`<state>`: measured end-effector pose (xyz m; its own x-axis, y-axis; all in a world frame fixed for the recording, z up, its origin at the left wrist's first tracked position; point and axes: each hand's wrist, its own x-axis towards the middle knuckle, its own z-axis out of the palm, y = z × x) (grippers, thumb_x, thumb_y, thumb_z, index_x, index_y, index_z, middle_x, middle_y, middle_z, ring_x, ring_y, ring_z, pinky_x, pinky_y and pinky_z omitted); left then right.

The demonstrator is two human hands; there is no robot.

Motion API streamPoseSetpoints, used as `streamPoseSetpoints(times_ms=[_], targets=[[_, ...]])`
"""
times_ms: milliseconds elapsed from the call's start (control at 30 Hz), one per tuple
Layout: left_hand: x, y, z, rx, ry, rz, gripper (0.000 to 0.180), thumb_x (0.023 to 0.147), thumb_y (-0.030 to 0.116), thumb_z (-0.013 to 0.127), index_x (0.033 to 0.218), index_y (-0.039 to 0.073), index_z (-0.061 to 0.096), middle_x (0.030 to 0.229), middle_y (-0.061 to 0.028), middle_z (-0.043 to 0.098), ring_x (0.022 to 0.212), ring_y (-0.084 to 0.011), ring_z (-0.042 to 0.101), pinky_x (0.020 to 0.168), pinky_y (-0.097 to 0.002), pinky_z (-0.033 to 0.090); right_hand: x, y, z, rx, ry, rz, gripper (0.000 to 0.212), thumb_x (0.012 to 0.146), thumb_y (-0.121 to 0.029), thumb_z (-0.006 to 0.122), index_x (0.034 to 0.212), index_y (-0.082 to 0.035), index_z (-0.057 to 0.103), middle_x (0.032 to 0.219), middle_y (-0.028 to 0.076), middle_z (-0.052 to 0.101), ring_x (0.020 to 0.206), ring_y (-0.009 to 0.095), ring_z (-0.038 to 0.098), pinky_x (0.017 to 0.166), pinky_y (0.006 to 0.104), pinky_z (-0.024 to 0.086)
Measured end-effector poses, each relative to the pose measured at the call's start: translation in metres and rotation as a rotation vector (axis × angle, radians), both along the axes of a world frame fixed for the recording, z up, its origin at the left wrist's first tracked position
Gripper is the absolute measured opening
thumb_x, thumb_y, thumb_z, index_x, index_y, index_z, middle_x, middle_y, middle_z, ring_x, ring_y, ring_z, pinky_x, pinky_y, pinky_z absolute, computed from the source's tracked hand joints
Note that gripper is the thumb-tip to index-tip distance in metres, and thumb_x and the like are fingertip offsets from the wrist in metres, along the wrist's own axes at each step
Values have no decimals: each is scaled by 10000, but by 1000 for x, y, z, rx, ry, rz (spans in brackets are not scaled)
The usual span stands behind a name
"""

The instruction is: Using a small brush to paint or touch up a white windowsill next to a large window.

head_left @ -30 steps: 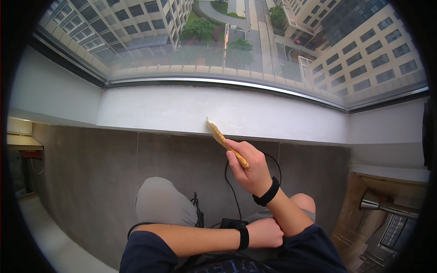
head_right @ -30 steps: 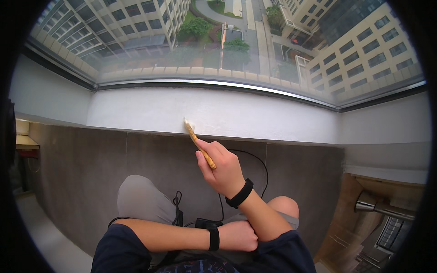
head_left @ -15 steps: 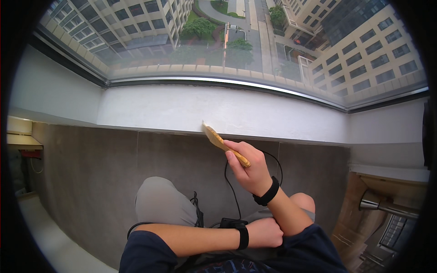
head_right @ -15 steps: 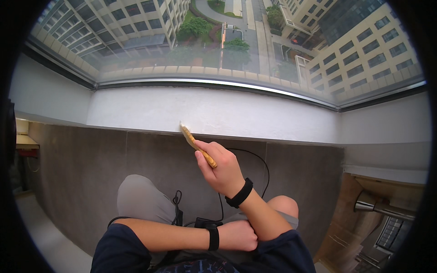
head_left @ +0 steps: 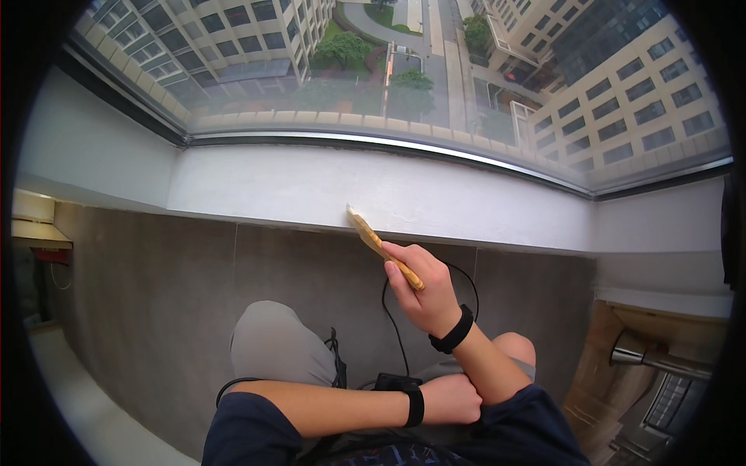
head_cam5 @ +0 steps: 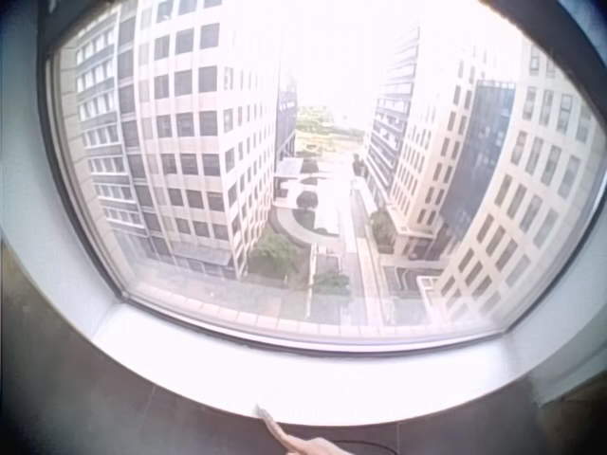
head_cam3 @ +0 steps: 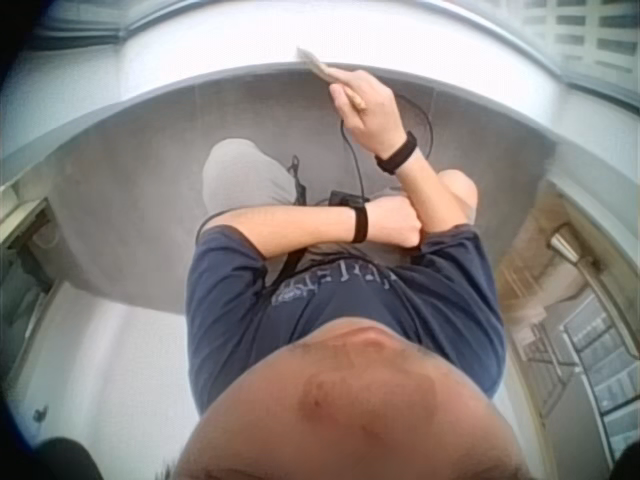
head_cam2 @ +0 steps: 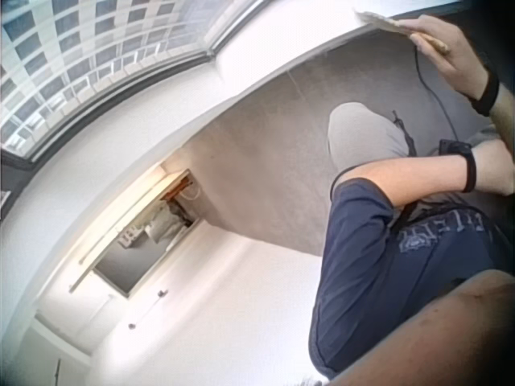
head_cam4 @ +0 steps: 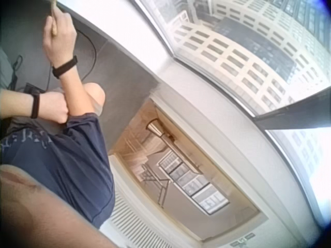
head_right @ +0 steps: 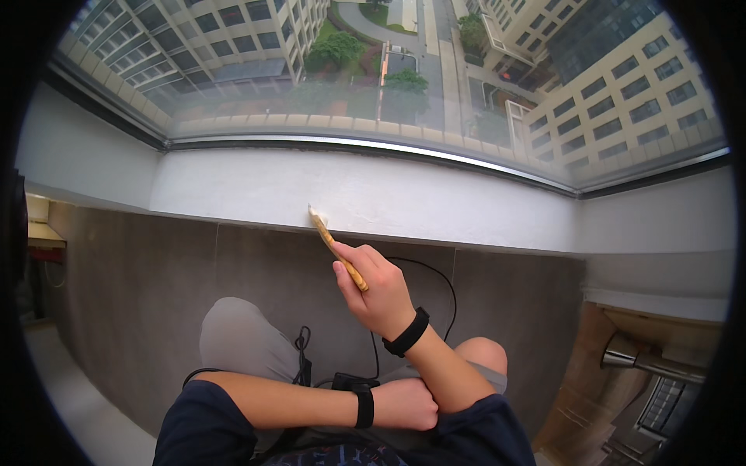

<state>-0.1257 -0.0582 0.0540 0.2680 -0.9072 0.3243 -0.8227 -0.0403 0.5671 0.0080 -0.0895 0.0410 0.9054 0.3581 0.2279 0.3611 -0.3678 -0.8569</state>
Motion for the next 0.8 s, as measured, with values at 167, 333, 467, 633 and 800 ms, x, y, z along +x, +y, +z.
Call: streamPoseSetpoints(times_ms=[167, 333, 467, 633, 800], targets=[[0, 3, 1, 10, -15, -7, 92, 721, 171, 687, 666, 114, 733, 670, -61, 708, 702, -257, 726, 655, -362, 555, -1, 5, -1, 114, 84, -14, 275, 981, -60, 663, 1251, -6, 668, 863, 123, 636, 709, 262, 618, 671, 352, 510], [3, 4, 4, 21, 5, 12, 104, 725, 173, 682, 651, 118, 730, 679, -64, 717, 716, -252, 733, 644, -359, 555, 7, -5, -7, -14, 98, -160, 281, 1029, -57, 597, 1292, 14, 666, 962, 113, 702, 783, 154, 691, 710, 277, 564], [-1, 1, -2, 3, 19, -2, 104, 727, 171, 679, 653, 119, 731, 679, -62, 716, 716, -252, 733, 649, -361, 553, -5, 2, -8, 160, 353, -4, 285, 1045, -91, 589, 1283, 42, 672, 985, 117, 727, 826, 137, 713, 737, 265, 578], [-2, 3, 0, 10, -1, 8, 107, 734, 167, 676, 656, 121, 732, 674, -62, 713, 711, -252, 733, 645, -360, 548, -4, 4, -5, 156, 269, -101, 314, 1054, -104, 581, 1336, 20, 645, 1016, 108, 715, 781, 118, 683, 677, 239, 539], [4, 5, 6, 12, 5, 6, 106, 740, 170, 678, 666, 120, 735, 674, -64, 713, 708, -251, 732, 643, -361, 547, 4, -2, -7, 120, 227, -231, 330, 1064, -112, 576, 1368, -2, 642, 1043, 104, 713, 787, 107, 680, 661, 227, 529]])
